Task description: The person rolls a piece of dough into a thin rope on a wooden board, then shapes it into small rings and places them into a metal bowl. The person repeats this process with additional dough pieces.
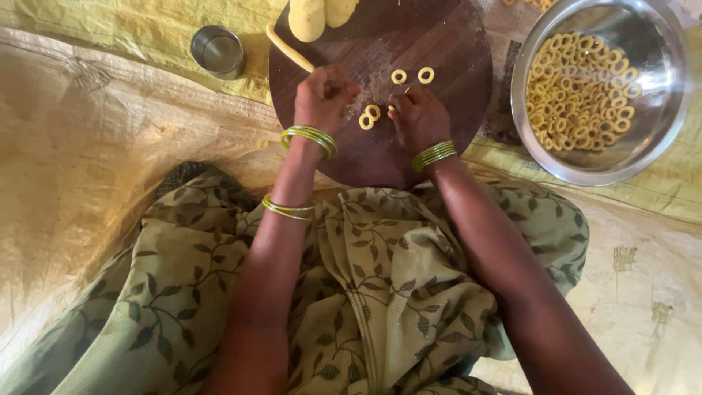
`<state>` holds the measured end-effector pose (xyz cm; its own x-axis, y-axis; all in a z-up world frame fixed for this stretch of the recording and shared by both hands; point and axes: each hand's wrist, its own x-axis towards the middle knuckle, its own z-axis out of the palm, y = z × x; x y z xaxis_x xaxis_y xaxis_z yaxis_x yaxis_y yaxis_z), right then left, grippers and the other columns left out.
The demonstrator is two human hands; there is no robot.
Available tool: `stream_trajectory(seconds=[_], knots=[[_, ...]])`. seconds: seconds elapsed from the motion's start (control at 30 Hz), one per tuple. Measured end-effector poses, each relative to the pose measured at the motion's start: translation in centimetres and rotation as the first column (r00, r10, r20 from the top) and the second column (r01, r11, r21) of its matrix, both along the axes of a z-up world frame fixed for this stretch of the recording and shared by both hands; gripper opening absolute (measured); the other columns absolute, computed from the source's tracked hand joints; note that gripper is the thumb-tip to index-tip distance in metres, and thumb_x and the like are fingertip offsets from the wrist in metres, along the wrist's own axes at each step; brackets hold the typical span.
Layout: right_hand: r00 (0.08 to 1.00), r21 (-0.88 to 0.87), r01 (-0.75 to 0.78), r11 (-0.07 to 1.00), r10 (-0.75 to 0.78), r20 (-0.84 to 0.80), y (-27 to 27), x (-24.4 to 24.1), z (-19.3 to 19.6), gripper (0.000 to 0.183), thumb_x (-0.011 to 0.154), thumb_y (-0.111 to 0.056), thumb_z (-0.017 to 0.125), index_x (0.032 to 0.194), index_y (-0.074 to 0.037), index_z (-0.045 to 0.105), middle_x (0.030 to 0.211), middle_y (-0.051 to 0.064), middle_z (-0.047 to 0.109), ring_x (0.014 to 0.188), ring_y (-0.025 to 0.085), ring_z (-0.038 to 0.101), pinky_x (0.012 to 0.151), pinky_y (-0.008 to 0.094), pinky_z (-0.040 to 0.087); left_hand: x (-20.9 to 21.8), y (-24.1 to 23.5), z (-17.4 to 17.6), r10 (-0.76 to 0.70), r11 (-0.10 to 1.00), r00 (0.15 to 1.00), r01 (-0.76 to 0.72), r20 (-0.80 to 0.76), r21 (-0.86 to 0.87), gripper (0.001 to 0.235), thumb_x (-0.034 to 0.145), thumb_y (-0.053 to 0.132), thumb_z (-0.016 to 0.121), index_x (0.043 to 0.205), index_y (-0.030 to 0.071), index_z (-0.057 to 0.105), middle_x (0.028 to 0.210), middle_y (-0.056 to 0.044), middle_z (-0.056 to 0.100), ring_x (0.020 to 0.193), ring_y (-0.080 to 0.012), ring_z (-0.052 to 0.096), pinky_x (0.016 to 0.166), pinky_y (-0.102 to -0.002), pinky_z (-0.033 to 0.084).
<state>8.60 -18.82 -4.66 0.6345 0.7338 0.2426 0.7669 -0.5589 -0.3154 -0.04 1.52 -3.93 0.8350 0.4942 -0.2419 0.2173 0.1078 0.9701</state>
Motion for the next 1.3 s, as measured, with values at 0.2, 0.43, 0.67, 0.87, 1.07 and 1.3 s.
stream_trajectory(seconds=[0.2, 0.43, 0.67, 0.87, 1.07, 1.3], knots=[[0.957, 0.237, 0.110, 0.965, -0.038, -0.289, -0.1, 0.4, 0.9, 0.012, 0.088, -0.006, 0.080, 0.100, -0.005, 0.075, 0.099, 0.011, 0.072, 0.091, 0.026, 0.071, 0.078, 0.037, 0.058, 0.3, -4.6, -2.5, -0.050, 0.964, 0.991, 0.080, -0.121, 0.253, 0.024, 0.089, 0.014, 0.075, 0.109, 0.002, 0.075, 0.093, -0.010, 0.080, 0.079, -0.0134, 0.077, 0.072, -0.029, 0.060], [0.903, 0.377, 0.154, 0.913, 0.024, -0.428, -1.1, -0.9, 2.1, 0.014, 0.089, -0.002, 0.083, 0.101, -0.003, 0.075, 0.096, 0.010, 0.072, 0.089, 0.021, 0.072, 0.081, 0.032, 0.055, 0.5, -7.0, -5.8, -0.119, 0.954, 0.983, 0.074, -0.142, -0.289, 0.033, 0.104, 0.029, 0.066, 0.105, -0.001, 0.080, 0.078, -0.005, 0.072, 0.065, -0.0095, 0.060, 0.052, -0.028, 0.048], [0.926, 0.400, 0.165, 0.901, -0.002, -0.376, 0.3, -1.8, 4.9, 0.021, 0.084, -0.001, 0.082, 0.103, -0.005, 0.075, 0.098, 0.010, 0.069, 0.090, 0.022, 0.071, 0.078, 0.032, 0.055, 1.0, -5.9, -5.2, -0.060, 0.878, 0.998, 0.056, 0.007, -0.475, 0.021, 0.093, 0.012, 0.073, 0.106, -0.004, 0.076, 0.088, -0.004, 0.078, 0.074, -0.0103, 0.071, 0.064, -0.025, 0.055], [0.916, 0.504, 0.174, 0.846, 0.049, -0.398, -1.1, -1.4, 6.8, 0.020, 0.090, 0.000, 0.076, 0.108, -0.003, 0.071, 0.103, 0.008, 0.069, 0.090, 0.016, 0.069, 0.078, 0.027, 0.055, 2.3, -1.4, -1.9, 0.195, 0.971, 0.980, -0.189, 0.028, -0.145, 0.024, 0.086, 0.004, 0.076, 0.109, -0.001, 0.074, 0.089, -0.008, 0.078, 0.078, -0.0121, 0.072, 0.067, -0.028, 0.059], [0.784, 0.456, 0.374, 0.808, -0.012, -0.620, -2.2, -0.4, 7.1, 0.016, 0.093, -0.004, 0.074, 0.109, -0.002, 0.072, 0.096, 0.001, 0.069, 0.081, 0.006, 0.062, 0.071, 0.021, 0.051, 5.2, 6.4, 1.7, 0.464, 0.790, 0.883, -0.449, 0.071, 0.417, 0.017, 0.082, 0.019, 0.086, 0.095, 0.011, 0.080, 0.082, -0.004, 0.078, 0.072, -0.0135, 0.073, 0.069, -0.030, 0.058], [0.748, 0.494, 0.417, 0.763, 0.021, -0.663, -3.4, 1.0, 7.1, 0.019, 0.095, -0.010, 0.075, 0.112, -0.002, 0.072, 0.097, -0.001, 0.070, 0.080, 0.003, 0.062, 0.070, 0.018, 0.051, 7.9, 7.7, 1.0, 0.350, 0.381, 0.926, -0.276, 0.139, 0.882, 0.009, 0.084, 0.026, 0.078, 0.087, 0.018, 0.078, 0.094, 0.000, 0.074, 0.091, -0.0238, 0.070, 0.080, -0.040, 0.058]])
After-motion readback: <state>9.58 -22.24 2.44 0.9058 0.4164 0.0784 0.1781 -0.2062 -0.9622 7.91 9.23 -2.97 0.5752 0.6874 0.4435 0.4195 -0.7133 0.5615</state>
